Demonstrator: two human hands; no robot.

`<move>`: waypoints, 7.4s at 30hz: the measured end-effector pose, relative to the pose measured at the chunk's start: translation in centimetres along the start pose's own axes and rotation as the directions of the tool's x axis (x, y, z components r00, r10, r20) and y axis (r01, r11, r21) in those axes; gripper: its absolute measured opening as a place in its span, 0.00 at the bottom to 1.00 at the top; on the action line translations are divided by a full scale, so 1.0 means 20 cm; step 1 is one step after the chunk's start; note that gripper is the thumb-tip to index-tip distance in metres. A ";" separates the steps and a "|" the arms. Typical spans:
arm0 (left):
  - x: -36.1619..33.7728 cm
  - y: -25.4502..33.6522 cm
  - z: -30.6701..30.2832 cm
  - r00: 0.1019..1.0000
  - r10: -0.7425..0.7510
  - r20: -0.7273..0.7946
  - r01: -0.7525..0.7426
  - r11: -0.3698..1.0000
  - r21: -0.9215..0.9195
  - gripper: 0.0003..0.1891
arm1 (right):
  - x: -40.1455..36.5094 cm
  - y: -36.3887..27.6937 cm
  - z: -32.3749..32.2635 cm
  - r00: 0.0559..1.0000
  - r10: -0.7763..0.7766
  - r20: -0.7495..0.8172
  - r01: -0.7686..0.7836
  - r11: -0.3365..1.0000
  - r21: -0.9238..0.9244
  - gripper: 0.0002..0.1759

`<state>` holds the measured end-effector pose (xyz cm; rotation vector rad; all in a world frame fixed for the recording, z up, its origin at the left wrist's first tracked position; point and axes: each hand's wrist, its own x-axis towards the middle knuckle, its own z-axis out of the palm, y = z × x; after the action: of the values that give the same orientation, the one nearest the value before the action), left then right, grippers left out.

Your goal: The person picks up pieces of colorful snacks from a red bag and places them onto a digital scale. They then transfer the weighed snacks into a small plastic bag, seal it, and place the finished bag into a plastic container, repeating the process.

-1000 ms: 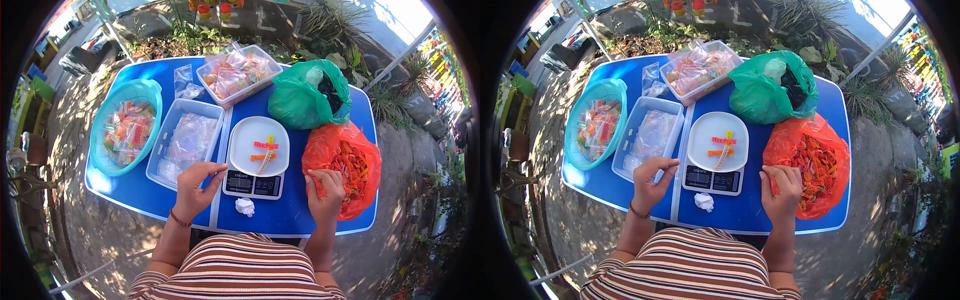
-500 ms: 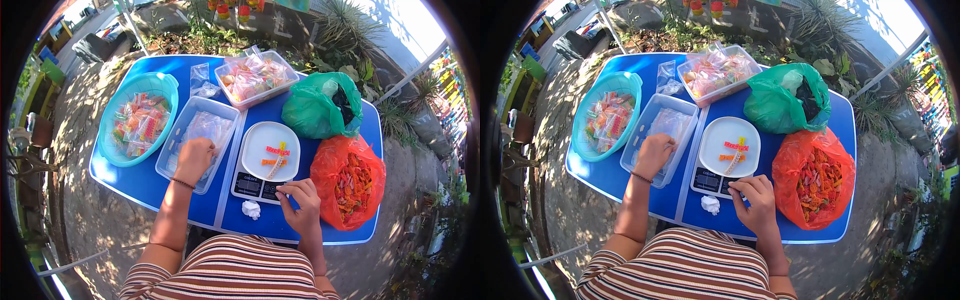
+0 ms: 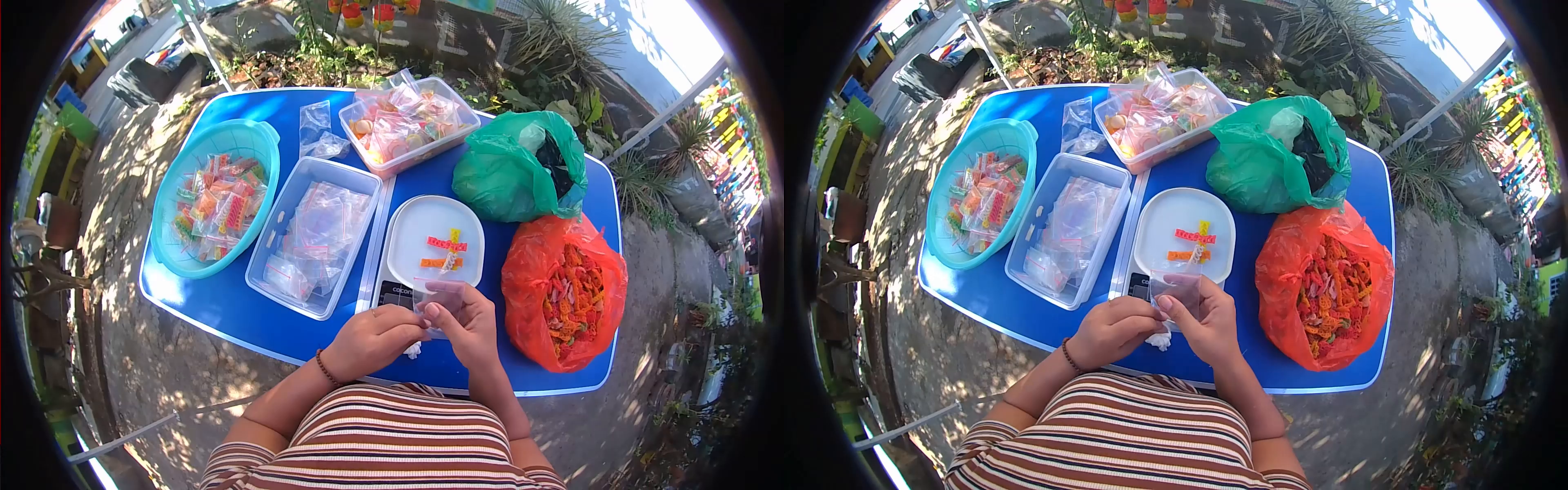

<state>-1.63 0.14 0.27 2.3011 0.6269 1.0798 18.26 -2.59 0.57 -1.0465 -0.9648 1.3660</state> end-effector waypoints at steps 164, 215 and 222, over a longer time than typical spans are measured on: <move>0.00 -0.02 0.15 0.681 -0.712 0.172 0.572 0.371 -0.731 0.12 | 0.06 0.02 -0.07 0.957 -0.272 0.101 0.290 0.911 -0.293 0.25; 0.01 0.01 0.15 0.684 -0.721 0.113 0.554 0.412 -0.724 0.14 | 0.06 0.00 -0.03 0.933 -0.337 -0.131 0.327 0.941 -0.090 0.18; 0.03 0.04 0.12 0.685 -0.710 0.162 0.595 0.418 -0.686 0.16 | 0.05 0.02 -0.07 0.955 -0.276 -0.112 0.249 0.946 -0.209 0.12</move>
<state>0.72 -0.76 -0.18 1.1143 0.8906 0.8669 19.53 -1.73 -0.22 -1.0983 -1.1046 0.9813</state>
